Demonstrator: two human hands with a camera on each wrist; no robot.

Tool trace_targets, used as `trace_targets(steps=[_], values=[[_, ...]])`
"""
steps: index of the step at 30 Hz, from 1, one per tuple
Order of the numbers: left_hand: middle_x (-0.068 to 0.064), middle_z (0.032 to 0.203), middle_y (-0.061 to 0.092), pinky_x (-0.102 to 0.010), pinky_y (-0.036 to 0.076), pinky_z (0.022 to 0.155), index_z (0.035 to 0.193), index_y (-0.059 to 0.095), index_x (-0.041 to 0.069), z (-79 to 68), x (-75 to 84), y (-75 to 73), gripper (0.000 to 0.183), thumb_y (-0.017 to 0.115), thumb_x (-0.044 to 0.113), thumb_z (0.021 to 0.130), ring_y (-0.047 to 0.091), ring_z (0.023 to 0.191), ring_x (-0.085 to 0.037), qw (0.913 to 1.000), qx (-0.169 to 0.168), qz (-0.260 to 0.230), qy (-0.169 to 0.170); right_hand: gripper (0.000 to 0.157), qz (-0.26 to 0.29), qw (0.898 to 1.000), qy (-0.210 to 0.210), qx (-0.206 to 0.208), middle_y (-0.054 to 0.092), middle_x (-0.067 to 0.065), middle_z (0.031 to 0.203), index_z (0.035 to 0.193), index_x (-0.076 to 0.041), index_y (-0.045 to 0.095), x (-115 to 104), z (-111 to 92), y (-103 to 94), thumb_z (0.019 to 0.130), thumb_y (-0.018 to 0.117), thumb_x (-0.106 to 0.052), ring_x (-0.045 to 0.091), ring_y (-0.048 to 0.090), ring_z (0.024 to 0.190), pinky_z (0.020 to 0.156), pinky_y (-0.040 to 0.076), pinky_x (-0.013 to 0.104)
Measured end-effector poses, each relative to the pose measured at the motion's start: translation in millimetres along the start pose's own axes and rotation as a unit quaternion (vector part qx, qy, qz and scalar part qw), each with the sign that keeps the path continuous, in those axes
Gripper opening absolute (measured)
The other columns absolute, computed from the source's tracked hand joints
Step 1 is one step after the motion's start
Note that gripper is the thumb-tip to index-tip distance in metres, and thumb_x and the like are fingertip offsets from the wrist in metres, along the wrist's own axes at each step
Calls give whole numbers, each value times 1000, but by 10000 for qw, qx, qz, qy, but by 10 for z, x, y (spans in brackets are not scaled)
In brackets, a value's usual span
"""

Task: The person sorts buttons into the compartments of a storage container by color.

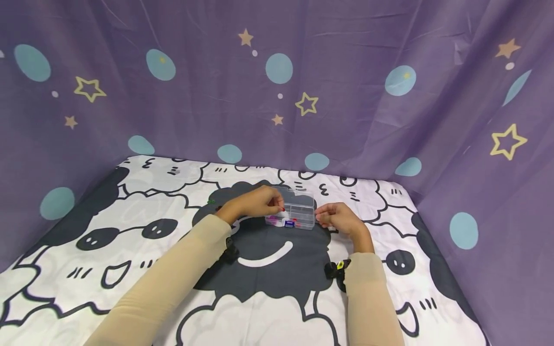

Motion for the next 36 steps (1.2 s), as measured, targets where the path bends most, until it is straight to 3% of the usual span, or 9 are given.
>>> trace_targets(steps=[14,26,36], values=[[3,88,69,-24,50,77,96,73,10,160,142,66,9,64,10,97,60,77,-7,9989,56,399,222,28,-157,9999,41,-43,72,9,100,123,13,62,6,1,-9,99,63,-3,13,65,83,75,56,27],[3,84,69,-25,50,74,93,73,10,248,231,132,11,65,12,99,60,74,-9,9992,45,375,131,28,-104,9999,54,-67,71,10,101,124,13,62,-15,-7,14,100,62,-3,14,65,83,75,56,28],[1,86,68,-26,51,75,92,73,10,196,203,94,10,66,13,99,61,77,-10,9987,77,508,55,27,-70,10000,59,-25,71,8,98,122,13,62,2,9,17,99,62,-2,13,65,82,74,56,27]])
Point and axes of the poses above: each hand's wrist, its own z-axis towards the middle knuckle, its own y-axis out of the palm, x = y × z, the point moved 6 cm from there along z, towards the middle knuckle
